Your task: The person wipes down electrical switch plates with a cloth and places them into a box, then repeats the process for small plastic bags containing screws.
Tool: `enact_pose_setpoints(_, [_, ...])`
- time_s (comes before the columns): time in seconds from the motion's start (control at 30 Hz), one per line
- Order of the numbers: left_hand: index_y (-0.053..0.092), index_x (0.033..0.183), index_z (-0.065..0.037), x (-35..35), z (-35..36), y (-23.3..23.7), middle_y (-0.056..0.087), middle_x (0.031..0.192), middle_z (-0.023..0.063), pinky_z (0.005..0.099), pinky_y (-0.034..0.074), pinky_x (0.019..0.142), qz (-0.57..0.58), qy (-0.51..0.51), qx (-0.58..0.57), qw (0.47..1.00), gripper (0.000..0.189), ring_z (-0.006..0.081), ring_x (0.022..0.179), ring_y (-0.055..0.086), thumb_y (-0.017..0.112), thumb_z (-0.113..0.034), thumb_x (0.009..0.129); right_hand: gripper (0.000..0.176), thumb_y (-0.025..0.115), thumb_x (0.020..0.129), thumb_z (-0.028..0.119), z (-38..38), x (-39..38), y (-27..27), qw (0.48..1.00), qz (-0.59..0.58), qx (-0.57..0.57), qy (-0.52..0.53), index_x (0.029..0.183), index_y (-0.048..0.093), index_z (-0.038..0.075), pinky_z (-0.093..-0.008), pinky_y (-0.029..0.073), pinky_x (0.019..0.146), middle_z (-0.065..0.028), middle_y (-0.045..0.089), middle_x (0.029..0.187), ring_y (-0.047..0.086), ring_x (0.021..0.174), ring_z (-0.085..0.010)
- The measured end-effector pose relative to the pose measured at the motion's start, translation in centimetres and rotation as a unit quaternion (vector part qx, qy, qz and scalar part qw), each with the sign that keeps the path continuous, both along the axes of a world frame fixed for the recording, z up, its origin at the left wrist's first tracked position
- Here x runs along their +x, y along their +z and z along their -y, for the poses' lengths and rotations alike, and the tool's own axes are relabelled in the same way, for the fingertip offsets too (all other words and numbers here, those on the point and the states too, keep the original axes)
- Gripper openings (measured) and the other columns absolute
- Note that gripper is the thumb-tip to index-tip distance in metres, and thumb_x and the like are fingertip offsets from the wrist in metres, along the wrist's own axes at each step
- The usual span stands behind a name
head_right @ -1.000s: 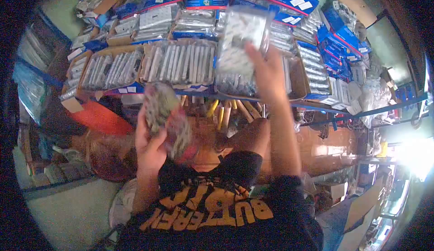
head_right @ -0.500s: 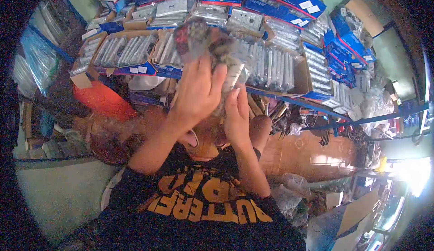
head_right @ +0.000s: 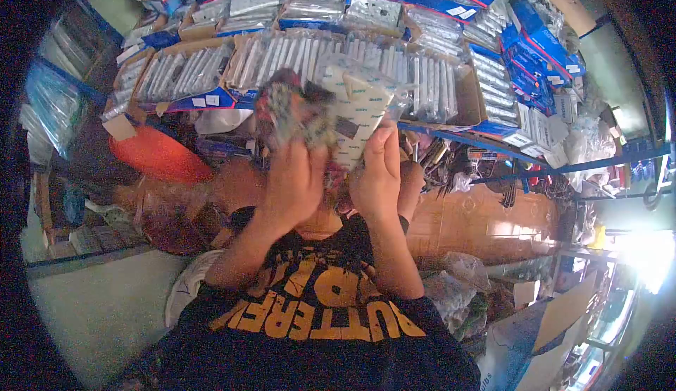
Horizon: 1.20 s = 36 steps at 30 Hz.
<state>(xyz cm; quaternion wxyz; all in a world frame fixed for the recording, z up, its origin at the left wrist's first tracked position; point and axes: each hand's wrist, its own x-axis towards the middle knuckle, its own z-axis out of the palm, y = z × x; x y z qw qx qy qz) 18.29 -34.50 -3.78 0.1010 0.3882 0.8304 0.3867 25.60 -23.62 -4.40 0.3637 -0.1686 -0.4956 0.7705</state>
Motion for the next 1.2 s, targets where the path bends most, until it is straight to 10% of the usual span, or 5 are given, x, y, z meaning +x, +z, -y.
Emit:
enact_pose_setpoints(0.47, [0.054, 0.112, 0.002, -3.0, 0.3, 1.7, 0.062, 0.098, 0.0064, 0.0287, 0.042, 0.083, 0.184, -0.041, 0.329, 0.925, 0.029, 0.013, 0.092, 0.054, 0.047, -0.022, 0.098, 0.039, 0.033, 0.102, 0.034, 1.3, 0.1, 1.7, 0.991, 0.088, 0.102, -0.006, 0.119, 0.045, 0.001, -0.0252, 0.046, 0.081, -0.006, 0.055, 0.108, 0.054, 0.095, -0.0102])
enact_pose_setpoints(1.0, [0.058, 0.105, 0.002, -3.9, -0.5, 3.6, 0.065, 0.087, 0.0027, 0.0223, 0.048, 0.068, 0.227, 0.001, 0.417, 0.88, 0.022, 0.0071, 0.075, 0.058, 0.064, -0.009, 0.087, 0.03, 0.039, 0.101, 0.021, 2.9, 0.0, 2.5, 0.915, 0.216, 0.338, -0.038, 0.115, 0.05, -0.002, -0.0266, 0.043, 0.078, -0.0091, 0.06, 0.095, 0.053, 0.088, -0.0125])
enact_pose_setpoints(1.2, [0.055, 0.113, 0.002, -4.1, 1.1, 3.2, 0.064, 0.098, 0.0043, 0.0236, 0.046, 0.077, 0.305, -0.021, 0.364, 0.88, 0.028, 0.008, 0.085, 0.057, 0.061, -0.007, 0.088, 0.034, 0.04, 0.101, 0.026, 2.6, -1.0, 2.6, 0.959, 0.162, 0.228, -0.053, 0.113, 0.056, -0.002, -0.0272, 0.047, 0.075, -0.0057, 0.06, 0.1, 0.055, 0.086, -0.0104])
